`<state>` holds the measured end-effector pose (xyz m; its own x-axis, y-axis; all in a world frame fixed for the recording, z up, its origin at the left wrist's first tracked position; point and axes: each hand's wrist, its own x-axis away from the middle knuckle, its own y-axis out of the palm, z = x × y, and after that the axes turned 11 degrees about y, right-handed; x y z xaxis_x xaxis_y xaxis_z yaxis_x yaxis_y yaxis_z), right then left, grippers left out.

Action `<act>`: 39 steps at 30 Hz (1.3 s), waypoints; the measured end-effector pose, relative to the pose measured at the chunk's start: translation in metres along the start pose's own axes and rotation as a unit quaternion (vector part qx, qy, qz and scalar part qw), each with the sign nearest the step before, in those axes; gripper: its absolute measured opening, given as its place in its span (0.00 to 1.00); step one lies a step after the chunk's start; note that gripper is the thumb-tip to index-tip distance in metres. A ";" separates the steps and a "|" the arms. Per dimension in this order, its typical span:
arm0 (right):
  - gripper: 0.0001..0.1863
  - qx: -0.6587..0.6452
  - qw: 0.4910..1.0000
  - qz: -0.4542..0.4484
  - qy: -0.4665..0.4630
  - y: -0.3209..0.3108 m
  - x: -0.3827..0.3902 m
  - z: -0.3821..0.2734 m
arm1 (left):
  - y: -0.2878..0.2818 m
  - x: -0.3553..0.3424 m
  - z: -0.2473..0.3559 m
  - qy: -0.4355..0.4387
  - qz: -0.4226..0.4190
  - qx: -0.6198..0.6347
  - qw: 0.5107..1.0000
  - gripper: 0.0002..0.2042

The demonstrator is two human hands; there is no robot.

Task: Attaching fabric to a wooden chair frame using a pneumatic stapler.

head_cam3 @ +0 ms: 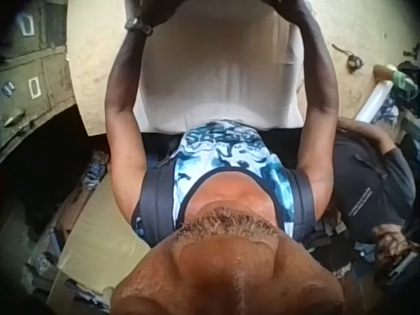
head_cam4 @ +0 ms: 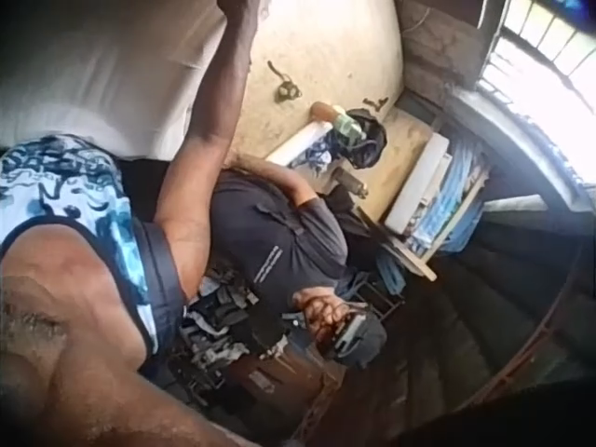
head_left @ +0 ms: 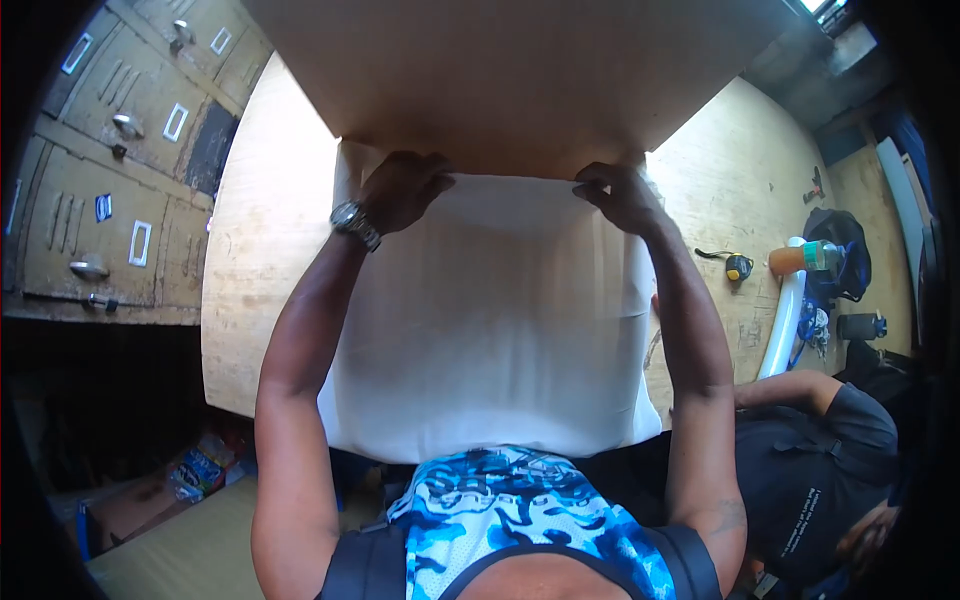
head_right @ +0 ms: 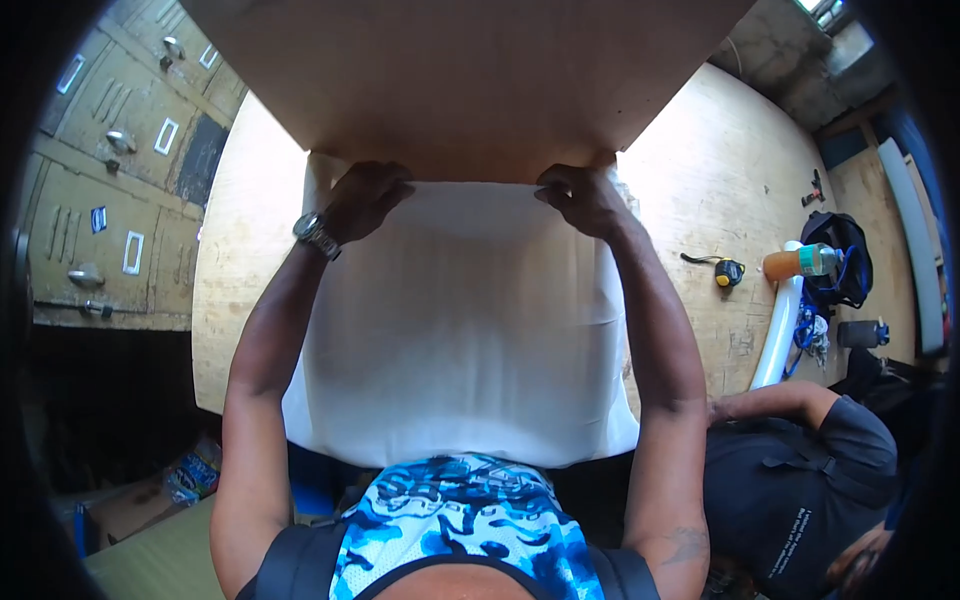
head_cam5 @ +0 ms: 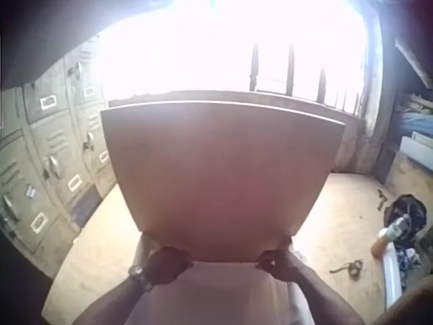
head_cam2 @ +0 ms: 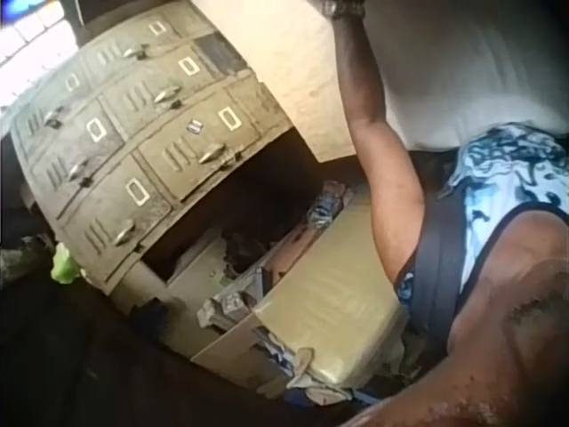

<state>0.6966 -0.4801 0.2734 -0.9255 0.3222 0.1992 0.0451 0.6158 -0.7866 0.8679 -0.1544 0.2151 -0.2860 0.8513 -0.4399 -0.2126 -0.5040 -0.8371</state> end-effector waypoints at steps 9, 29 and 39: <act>0.08 -0.152 0.984 0.056 -0.076 -0.010 0.006 0.009 | -0.015 0.008 -0.001 -0.108 0.093 0.249 0.958 0.05; 0.20 0.213 0.974 -0.023 0.072 0.061 -0.006 0.020 | 0.055 0.023 -0.017 -0.096 -0.137 0.000 0.986 0.15; 0.17 0.278 0.938 0.146 0.147 0.125 -0.043 0.059 | 0.115 0.005 -0.016 -0.200 -0.193 -0.300 0.913 0.10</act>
<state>0.7202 -0.4598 0.1321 -0.7572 0.6529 0.0168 0.0014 0.0273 -0.9996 0.8569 -0.2052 0.1115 -0.6416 0.7668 -0.0203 0.1448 0.0951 -0.9849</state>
